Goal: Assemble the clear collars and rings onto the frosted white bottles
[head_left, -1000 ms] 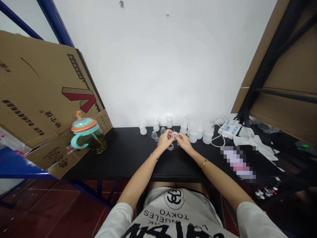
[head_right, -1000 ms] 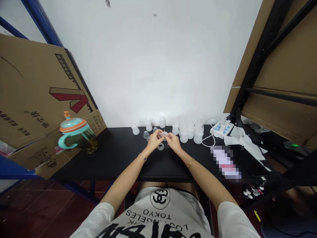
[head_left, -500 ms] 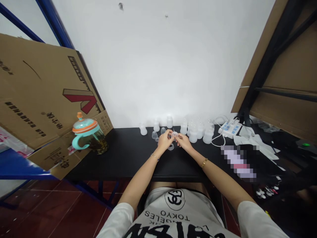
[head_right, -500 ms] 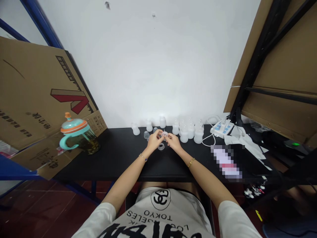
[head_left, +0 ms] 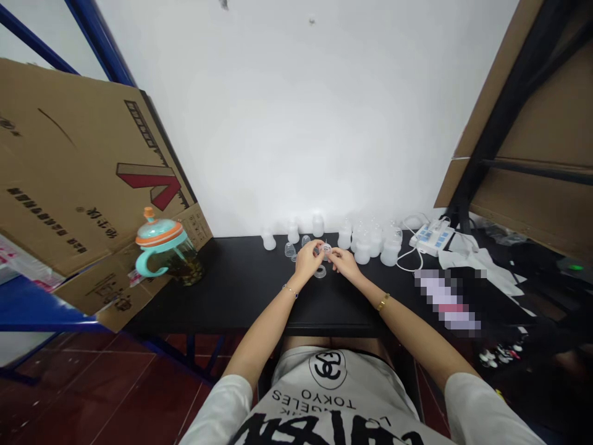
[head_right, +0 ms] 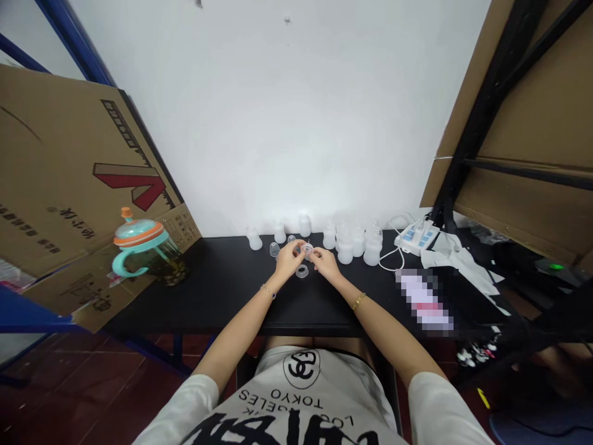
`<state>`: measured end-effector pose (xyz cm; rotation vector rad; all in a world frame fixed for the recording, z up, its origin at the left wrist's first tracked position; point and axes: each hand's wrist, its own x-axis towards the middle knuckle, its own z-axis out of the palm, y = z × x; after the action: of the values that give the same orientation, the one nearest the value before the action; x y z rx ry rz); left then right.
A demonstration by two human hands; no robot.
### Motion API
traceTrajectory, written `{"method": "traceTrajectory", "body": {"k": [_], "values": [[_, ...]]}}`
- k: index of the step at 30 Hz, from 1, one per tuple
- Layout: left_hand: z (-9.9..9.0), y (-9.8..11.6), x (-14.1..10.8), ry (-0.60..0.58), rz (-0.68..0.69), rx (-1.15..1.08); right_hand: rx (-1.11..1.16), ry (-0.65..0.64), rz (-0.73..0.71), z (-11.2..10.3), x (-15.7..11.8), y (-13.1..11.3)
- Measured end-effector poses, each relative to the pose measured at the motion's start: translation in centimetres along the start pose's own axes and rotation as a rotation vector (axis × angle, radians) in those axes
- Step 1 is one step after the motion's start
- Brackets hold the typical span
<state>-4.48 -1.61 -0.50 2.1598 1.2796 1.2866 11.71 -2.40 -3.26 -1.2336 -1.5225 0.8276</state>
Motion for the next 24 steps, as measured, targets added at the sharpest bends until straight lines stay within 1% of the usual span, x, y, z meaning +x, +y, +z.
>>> {"method": "traceTrajectory", "body": {"k": [5,10,13,16,24], "values": [[0.0,0.0,0.0,-0.004,0.000,-0.003,0.002,0.008,0.033,0.1,0.1,0.1],[0.4,-0.6,0.1,-0.038,-0.076,-0.026,0.004,0.037,0.021,0.0,0.2,0.2],[0.8,-1.1,0.1,-0.053,-0.111,-0.089,-0.004,0.037,-0.003,0.0,0.1,0.1],[0.9,-1.4,0.2,-0.054,-0.119,-0.170,-0.008,0.042,-0.027,0.0,-0.1,0.0],[1.0,-1.6,0.3,-0.078,-0.155,-0.349,-0.009,0.075,-0.049,-0.1,-0.1,-0.2]]}}
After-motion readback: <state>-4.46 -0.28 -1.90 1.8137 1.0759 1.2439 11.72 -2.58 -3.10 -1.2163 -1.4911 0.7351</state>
